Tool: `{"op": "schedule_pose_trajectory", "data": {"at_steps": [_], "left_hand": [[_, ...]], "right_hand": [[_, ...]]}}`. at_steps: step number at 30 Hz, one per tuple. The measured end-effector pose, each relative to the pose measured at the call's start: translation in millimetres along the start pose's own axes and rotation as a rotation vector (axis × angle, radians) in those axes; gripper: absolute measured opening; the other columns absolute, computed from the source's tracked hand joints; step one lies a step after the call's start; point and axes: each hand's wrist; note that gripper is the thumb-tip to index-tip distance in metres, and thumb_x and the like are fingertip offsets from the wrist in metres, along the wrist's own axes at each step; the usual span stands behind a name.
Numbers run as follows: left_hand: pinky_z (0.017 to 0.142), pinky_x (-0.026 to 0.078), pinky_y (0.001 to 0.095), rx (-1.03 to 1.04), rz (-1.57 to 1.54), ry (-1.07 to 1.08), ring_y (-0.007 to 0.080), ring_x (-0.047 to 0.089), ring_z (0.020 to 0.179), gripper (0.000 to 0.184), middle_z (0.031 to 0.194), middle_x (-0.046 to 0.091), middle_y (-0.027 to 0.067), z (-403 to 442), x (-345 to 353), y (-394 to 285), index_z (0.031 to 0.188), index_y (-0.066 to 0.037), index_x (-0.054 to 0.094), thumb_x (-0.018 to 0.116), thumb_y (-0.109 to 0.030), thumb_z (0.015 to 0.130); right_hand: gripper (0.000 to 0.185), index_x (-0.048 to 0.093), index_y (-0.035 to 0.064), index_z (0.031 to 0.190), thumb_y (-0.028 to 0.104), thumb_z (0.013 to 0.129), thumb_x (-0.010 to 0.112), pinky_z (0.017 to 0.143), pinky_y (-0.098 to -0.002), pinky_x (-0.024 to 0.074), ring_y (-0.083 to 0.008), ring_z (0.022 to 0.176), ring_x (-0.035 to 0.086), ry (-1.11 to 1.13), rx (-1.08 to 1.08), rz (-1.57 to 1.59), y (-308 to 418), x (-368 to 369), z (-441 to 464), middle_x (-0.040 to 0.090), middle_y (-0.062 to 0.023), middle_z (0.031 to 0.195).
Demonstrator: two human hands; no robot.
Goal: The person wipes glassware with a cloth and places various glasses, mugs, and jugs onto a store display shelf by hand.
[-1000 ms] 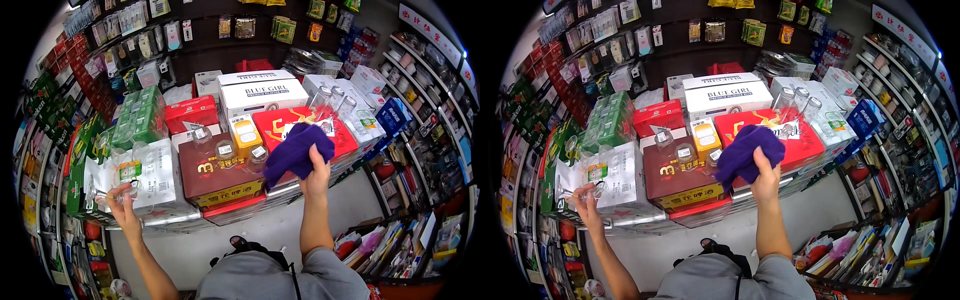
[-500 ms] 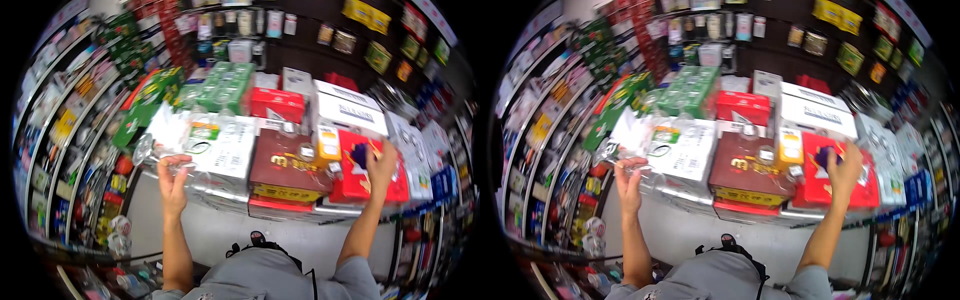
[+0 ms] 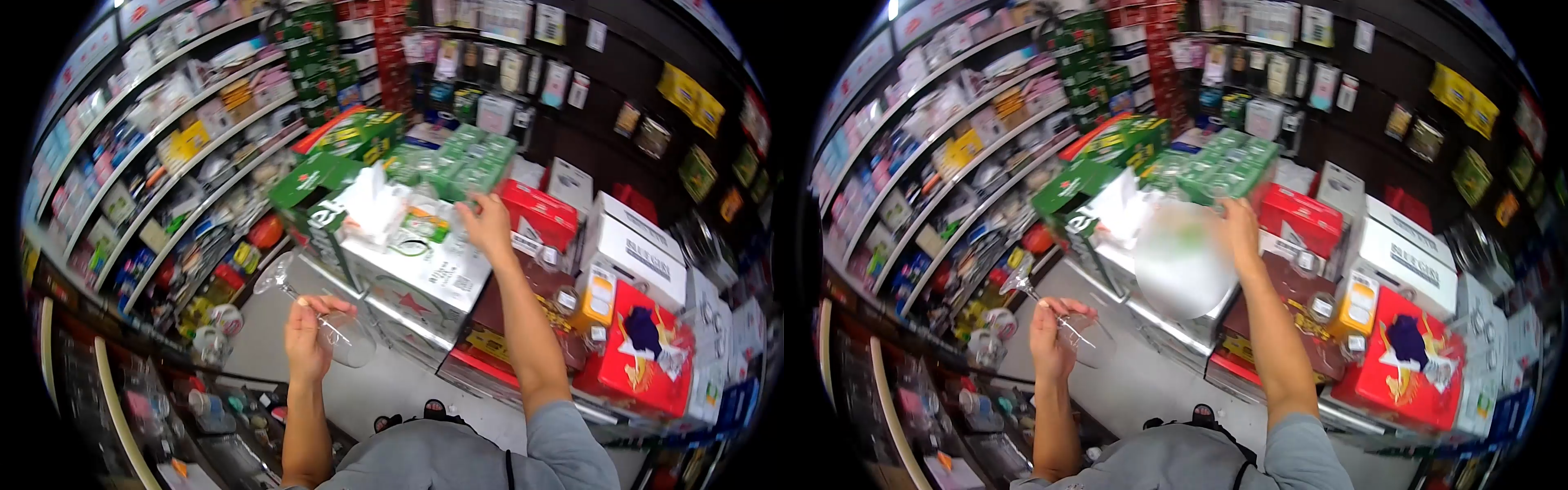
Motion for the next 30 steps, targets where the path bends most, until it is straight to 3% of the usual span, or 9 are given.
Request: {"op": "schedule_pose_trajectory", "data": {"at_steps": [1,4,7,8,9,12,15,18,30], "left_hand": [[0.086,0.053,0.0466,0.019,0.019,-0.046,0.0326,0.065,0.094,0.031,0.097,0.064,0.0172,-4,-4,-2,0.096,-0.006,0.049,0.038,-0.033,0.107],[0.092,0.050,0.0468,0.139,0.223,-0.068,0.0319,0.065,0.097,0.031,0.097,0.065,0.0167,-15,-21,-16,0.096,-0.003,0.053,0.043,-0.030,0.106],[0.097,0.047,0.0462,0.097,0.253,-0.025,0.0296,0.064,0.103,0.029,0.101,0.066,0.0164,-22,-27,-29,0.100,-0.001,0.057,0.046,-0.027,0.105],[0.097,0.047,0.0459,0.095,0.271,-0.029,0.0290,0.063,0.104,0.028,0.101,0.067,0.0164,-26,-30,-35,0.102,-0.001,0.058,0.046,-0.026,0.105],[0.097,0.047,0.0454,0.081,0.247,-0.036,0.0288,0.063,0.105,0.027,0.101,0.067,0.0162,-30,-33,-37,0.102,-0.001,0.058,0.046,-0.025,0.105],[0.096,0.046,0.0430,0.113,0.194,-0.112,0.0268,0.061,0.106,0.028,0.099,0.068,0.0148,-36,-41,-56,0.102,-0.001,0.060,0.045,-0.025,0.105],[0.094,0.045,0.0405,0.267,0.298,-0.141,0.0241,0.058,0.104,0.029,0.097,0.066,0.0134,-44,-35,-88,0.102,0.000,0.060,0.046,-0.025,0.105],[0.093,0.044,0.0392,0.399,0.423,-0.218,0.0224,0.054,0.102,0.030,0.096,0.065,0.0125,-60,-28,-128,0.102,0.000,0.060,0.046,-0.026,0.105],[0.088,0.049,0.0409,0.828,0.816,-0.551,0.0272,0.063,0.092,0.030,0.092,0.065,0.0206,-130,-32,-273,0.105,0.000,0.057,0.049,-0.028,0.103]], "right_hand": [[0.031,0.071,0.0007,0.103,0.027,0.088,0.066,0.075,-0.0390,0.0490,-0.0298,0.080,0.062,-0.022,-0.210,-0.119,-46,32,3,0.063,-0.0140,0.085],[0.021,0.070,0.0011,0.093,0.021,0.090,0.063,0.080,-0.0422,0.0488,-0.0340,0.088,0.063,-0.125,-0.093,0.100,-35,26,6,0.066,-0.0165,0.092],[0.023,0.069,-0.0003,0.092,0.022,0.091,0.063,0.080,-0.0423,0.0496,-0.0336,0.086,0.064,-0.319,-0.173,-0.080,-40,-11,12,0.067,-0.0166,0.090],[0.023,0.069,-0.0002,0.098,0.022,0.092,0.063,0.081,-0.0406,0.0508,-0.0337,0.086,0.066,-0.280,0.044,-0.040,-26,-36,11,0.069,-0.0171,0.090],[0.022,0.070,0.0003,0.104,0.019,0.093,0.064,0.082,-0.0366,0.0520,-0.0287,0.086,0.068,-0.375,-0.113,-0.063,-37,-50,11,0.071,-0.0152,0.092],[0.024,0.064,-0.0033,0.118,0.010,0.102,0.053,0.090,-0.0283,0.0503,-0.0186,0.099,0.063,-0.458,-0.024,0.255,11,-92,1,0.067,-0.0125,0.114],[0.030,0.059,-0.0129,0.115,0.013,0.105,0.048,0.099,-0.0311,0.0434,-0.0227,0.108,0.057,-0.525,-0.334,0.509,71,-79,-19,0.061,-0.0185,0.119],[0.026,0.057,-0.0128,0.116,0.005,0.104,0.043,0.105,-0.0364,0.0347,-0.0267,0.116,0.050,-0.396,-0.470,0.878,112,-37,-35,0.054,-0.0192,0.123],[0.020,0.063,-0.0002,0.101,0.018,0.099,0.055,0.074,-0.0253,0.0394,-0.0150,0.086,0.046,0.196,-0.778,1.509,384,23,-47,0.049,-0.0105,0.098]]}}
Point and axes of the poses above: each hand's wrist, its own z-axis towards the middle knuckle, its own x-axis out of the palm, y = z × x
